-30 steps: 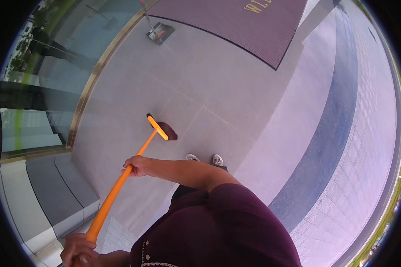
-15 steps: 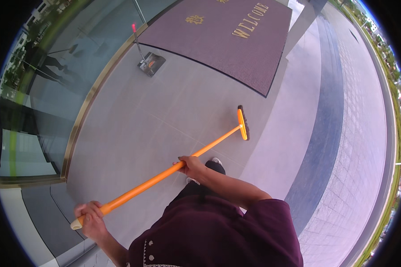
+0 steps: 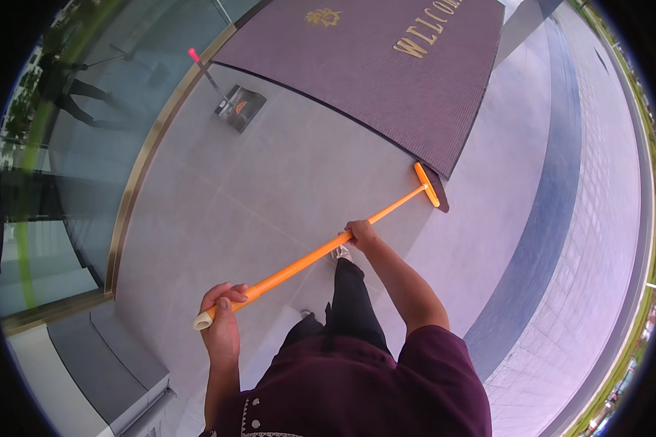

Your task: The person sweeps a tiled outdoor entrance area using a broom and dustpan. They gather debris into a pile and sweep it into the dustpan, then walk along a curved walkway to continue sweeping near a railing.

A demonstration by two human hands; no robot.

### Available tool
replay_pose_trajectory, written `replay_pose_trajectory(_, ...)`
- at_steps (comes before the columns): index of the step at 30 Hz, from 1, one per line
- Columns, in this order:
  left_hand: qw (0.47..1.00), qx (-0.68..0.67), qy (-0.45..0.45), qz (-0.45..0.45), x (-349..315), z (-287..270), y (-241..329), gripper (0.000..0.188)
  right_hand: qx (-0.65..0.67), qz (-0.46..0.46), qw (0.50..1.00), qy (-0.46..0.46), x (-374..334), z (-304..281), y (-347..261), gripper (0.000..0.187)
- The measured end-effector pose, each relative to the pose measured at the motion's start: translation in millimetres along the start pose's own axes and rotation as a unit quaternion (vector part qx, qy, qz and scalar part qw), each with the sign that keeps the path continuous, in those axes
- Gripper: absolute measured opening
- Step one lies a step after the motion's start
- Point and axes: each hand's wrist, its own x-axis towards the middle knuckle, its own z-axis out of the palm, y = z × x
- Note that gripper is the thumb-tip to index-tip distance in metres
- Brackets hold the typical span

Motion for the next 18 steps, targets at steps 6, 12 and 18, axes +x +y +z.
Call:
replay_pose_trajectory(6, 0.983, 0.09, 0.141, 0.075, 17, 2, 45, 0.021, -0.055, 0.008, 0.99, -0.126, 5, 115, -52, 0.008)
replay_pose_trajectory(12, 0.929, 0.178, 0.288, 0.148, -4, -26, 106, 0.025, -0.11, 0.126, 0.957, -0.237, -50, 211, -35, 0.011)
replay_pose_trajectory(18, 0.809, 0.329, 0.313, 0.373, -52, -1, 204, 0.03, -0.128, 0.357, 0.857, -0.35, -162, 309, 80, 0.012)
